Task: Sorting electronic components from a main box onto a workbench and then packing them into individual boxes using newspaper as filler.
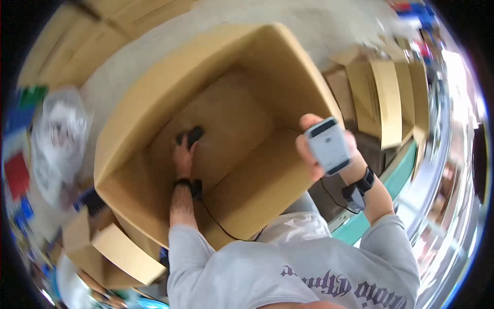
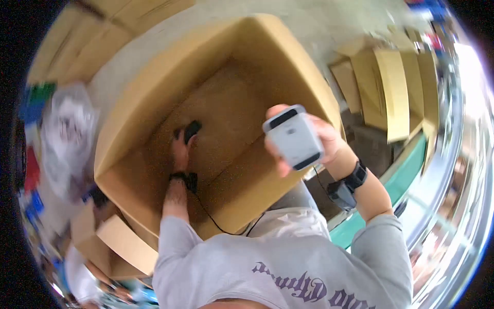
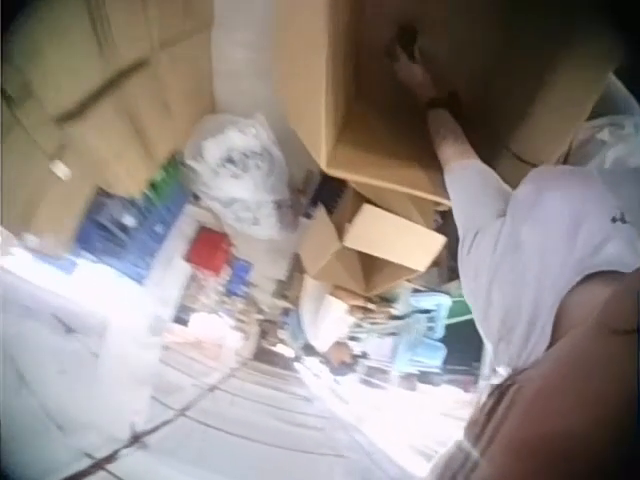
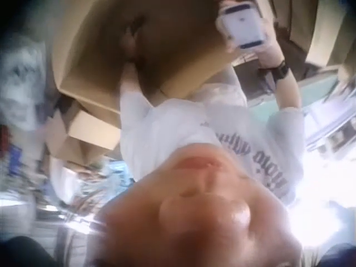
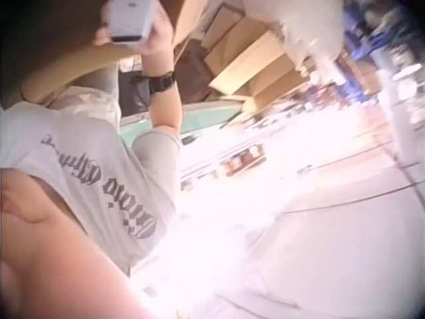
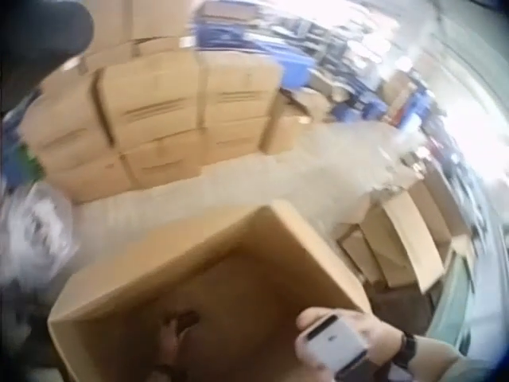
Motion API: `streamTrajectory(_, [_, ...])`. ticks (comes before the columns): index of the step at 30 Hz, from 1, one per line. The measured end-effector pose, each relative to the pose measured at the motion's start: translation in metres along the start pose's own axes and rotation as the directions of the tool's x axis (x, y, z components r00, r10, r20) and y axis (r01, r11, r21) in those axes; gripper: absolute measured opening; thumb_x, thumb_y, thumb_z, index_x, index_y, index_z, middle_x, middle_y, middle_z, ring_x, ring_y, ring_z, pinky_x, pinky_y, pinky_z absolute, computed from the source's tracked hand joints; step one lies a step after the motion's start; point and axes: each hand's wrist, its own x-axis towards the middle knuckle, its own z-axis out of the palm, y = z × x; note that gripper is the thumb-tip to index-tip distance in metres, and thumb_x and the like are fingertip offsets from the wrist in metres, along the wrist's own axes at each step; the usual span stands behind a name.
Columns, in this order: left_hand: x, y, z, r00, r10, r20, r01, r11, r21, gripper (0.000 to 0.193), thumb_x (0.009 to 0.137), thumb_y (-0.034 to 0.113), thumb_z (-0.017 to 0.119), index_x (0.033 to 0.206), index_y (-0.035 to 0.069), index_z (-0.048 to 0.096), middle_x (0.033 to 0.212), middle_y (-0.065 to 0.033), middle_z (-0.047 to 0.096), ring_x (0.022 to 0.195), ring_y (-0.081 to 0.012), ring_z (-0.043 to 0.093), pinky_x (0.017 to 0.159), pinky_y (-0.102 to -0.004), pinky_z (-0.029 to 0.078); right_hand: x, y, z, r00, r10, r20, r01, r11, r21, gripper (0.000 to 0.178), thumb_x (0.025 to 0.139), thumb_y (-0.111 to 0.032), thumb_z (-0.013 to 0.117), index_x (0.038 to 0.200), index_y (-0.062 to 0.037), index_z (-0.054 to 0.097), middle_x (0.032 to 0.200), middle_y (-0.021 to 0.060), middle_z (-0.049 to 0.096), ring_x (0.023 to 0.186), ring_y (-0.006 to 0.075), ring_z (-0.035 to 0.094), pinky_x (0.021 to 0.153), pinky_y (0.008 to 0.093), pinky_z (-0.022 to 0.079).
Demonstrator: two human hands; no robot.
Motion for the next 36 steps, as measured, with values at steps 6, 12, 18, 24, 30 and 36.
streamTrajectory(6, [-0.042, 0.052, -0.048, 0.917, -0.397, -0.047, 0.318, 0.796, -0.515, 0.073, 0.100, 0.047, 0.056, 0.146, -0.005, 0.035, 0.144, -0.0275, 0.043, 0.129, -0.0371, 0.046, 0.111, -0.0441, 0.035, -0.162, -0.008, -0.088, 0.684, -0.687, -0.247, 0.729, 0.657, 0.190, 0.060, 0.090, -0.034, 0.061, 0.139, -0.0031, 0.046, 0.124, 0.0178, 0.048, 0.091, 0.0275, 0.064, 0.074, 0.0390, 0.063])
streamTrajectory(12, [-0.137, 0.035, -0.110, 0.963, -0.253, 0.096, 0.270, 0.923, -0.274, 0.069, 0.106, 0.044, 0.042, 0.156, -0.001, 0.023, 0.158, -0.0243, 0.029, 0.144, -0.0367, 0.031, 0.120, -0.0402, 0.022, -0.171, 0.094, -0.308, 0.313, -0.431, -0.846, 0.807, 0.590, -0.002, 0.040, 0.093, -0.027, 0.071, 0.123, -0.0056, 0.054, 0.113, 0.0077, 0.065, 0.097, 0.0251, 0.066, 0.087, 0.0394, 0.059])
streamTrajectory(18, [-0.172, 0.157, -0.153, 0.957, -0.120, 0.264, 0.151, 0.983, -0.103, 0.073, 0.104, 0.052, 0.040, 0.156, 0.004, 0.023, 0.157, -0.0225, 0.030, 0.140, -0.0365, 0.036, 0.116, -0.0471, 0.029, -0.066, 0.158, -0.398, 0.147, -0.180, -0.973, 0.478, 0.874, -0.090, 0.060, 0.081, -0.030, 0.084, 0.123, 0.0037, 0.057, 0.111, 0.0113, 0.064, 0.098, 0.0237, 0.067, 0.079, 0.0390, 0.061])
streamTrajectory(24, [-0.134, 0.208, -0.147, 0.928, -0.311, 0.204, 0.369, 0.832, -0.413, 0.072, 0.103, 0.055, 0.041, 0.155, 0.006, 0.028, 0.155, -0.0198, 0.035, 0.139, -0.0346, 0.040, 0.114, -0.0476, 0.034, 0.060, 0.156, -0.442, -0.029, -0.427, -0.904, -0.018, 0.904, -0.426, 0.074, 0.062, -0.041, 0.092, 0.110, 0.0089, 0.065, 0.090, 0.0174, 0.071, 0.077, 0.0256, 0.069, 0.067, 0.0364, 0.055])
streamTrajectory(30, [-0.151, 0.230, -0.209, 0.858, -0.495, 0.136, 0.422, 0.529, -0.737, 0.072, 0.102, 0.058, 0.041, 0.153, 0.009, 0.032, 0.153, -0.0172, 0.040, 0.137, -0.0328, 0.044, 0.111, -0.0481, 0.039, 0.104, 0.151, -0.464, -0.045, -0.470, -0.881, 0.060, 0.879, -0.472, 0.071, 0.062, -0.036, 0.093, 0.110, 0.0070, 0.063, 0.088, 0.0138, 0.070, 0.080, 0.0224, 0.068, 0.074, 0.0346, 0.055])
streamTrajectory(36, [-0.127, 0.264, -0.207, 0.844, -0.522, 0.121, 0.369, 0.402, -0.838, 0.078, 0.092, 0.073, 0.046, 0.147, 0.018, 0.043, 0.144, -0.0065, 0.052, 0.128, -0.0263, 0.053, 0.112, -0.0455, 0.041, 0.098, 0.185, -0.510, 0.046, -0.345, -0.937, 0.313, 0.896, -0.315, 0.046, 0.082, -0.013, 0.079, 0.117, 0.0104, 0.061, 0.092, 0.0132, 0.072, 0.082, 0.0188, 0.069, 0.076, 0.0327, 0.057])
